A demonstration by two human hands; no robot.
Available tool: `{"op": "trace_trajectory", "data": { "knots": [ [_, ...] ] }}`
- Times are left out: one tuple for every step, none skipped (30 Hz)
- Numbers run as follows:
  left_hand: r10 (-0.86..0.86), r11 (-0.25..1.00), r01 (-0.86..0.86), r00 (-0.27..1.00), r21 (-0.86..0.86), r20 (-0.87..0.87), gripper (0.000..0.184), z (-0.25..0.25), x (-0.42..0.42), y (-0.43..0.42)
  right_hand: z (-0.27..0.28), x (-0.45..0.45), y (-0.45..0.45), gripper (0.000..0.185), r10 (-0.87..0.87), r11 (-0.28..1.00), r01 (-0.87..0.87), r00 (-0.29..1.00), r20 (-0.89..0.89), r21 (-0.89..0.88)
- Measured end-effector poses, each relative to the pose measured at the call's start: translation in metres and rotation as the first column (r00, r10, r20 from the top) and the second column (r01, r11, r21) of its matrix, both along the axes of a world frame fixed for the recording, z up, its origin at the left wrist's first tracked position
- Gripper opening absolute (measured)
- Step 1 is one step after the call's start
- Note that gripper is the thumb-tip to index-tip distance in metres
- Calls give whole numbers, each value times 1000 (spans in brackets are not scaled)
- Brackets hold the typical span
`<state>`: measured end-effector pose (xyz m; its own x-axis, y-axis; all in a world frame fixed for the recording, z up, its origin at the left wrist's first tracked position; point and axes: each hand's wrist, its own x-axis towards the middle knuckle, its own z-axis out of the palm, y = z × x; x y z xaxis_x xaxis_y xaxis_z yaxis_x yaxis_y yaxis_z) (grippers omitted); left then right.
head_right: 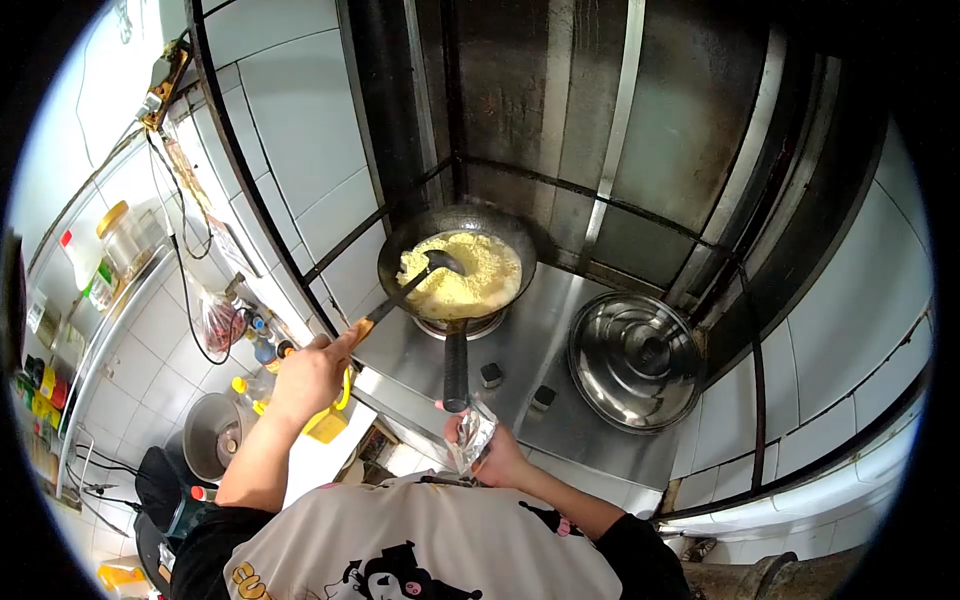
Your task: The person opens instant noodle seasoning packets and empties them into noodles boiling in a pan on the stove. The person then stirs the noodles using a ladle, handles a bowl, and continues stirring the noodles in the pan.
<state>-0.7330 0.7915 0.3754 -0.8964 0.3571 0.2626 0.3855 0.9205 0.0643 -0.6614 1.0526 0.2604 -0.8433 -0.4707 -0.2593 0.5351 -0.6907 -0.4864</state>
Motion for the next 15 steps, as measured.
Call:
{"op": "trace_trajectory", "data": {
  "knots": [
    [-6,1000,6,1000,11,21,47,-4,-2,5,1,0,0,65,-8,1000,8,1000,8,5],
    [-11,1000,10,999,21,41,48,-6,-3,10,-3,0,1,62,6,999,-7,1000,-24,-49],
    [-23,998,16,994,57,108,50,-6,-4,17,-11,-1,2,58,20,994,-26,998,-58,-103],
    [-41,997,33,993,75,112,49,-13,-8,22,-14,-1,3,55,34,987,-48,995,-92,-154],
    [-58,994,47,992,94,115,49,-27,-16,28,-14,0,2,55,22,992,-32,997,-80,-123],
    [-75,992,62,990,113,118,48,-35,-21,33,-12,0,1,55,9,996,-15,998,-69,-92],
    [-61,988,37,985,151,159,46,-41,-24,37,-10,2,0,55,-6,998,3,998,-57,-60],
    [-56,986,38,992,165,110,46,-44,-25,35,-8,3,-1,58,-13,999,11,998,-55,-30],
    [-51,983,40,997,178,61,45,-42,-24,32,-6,5,-1,61,-20,1000,20,998,-55,0],
    [-47,981,44,999,189,11,44,-37,-24,29,-4,5,-1,64,-29,999,31,998,-55,27],
    [-35,983,34,999,180,-1,42,-30,-21,21,-4,6,1,65,-21,998,26,996,-81,58],
    [-53,983,68,994,171,-92,41,-21,-18,10,-4,7,3,66,-14,996,23,994,-106,87],
    [-60,984,83,987,157,-146,42,-9,-14,-1,-5,9,4,67,-8,993,23,992,-129,113],
    [-71,985,100,977,139,-201,43,2,-13,-11,-4,11,4,68,-9,993,23,993,-122,115],
    [-62,992,86,970,94,-236,43,9,-15,-22,-3,11,5,68,-13,993,26,993,-116,114]
  ]
}}
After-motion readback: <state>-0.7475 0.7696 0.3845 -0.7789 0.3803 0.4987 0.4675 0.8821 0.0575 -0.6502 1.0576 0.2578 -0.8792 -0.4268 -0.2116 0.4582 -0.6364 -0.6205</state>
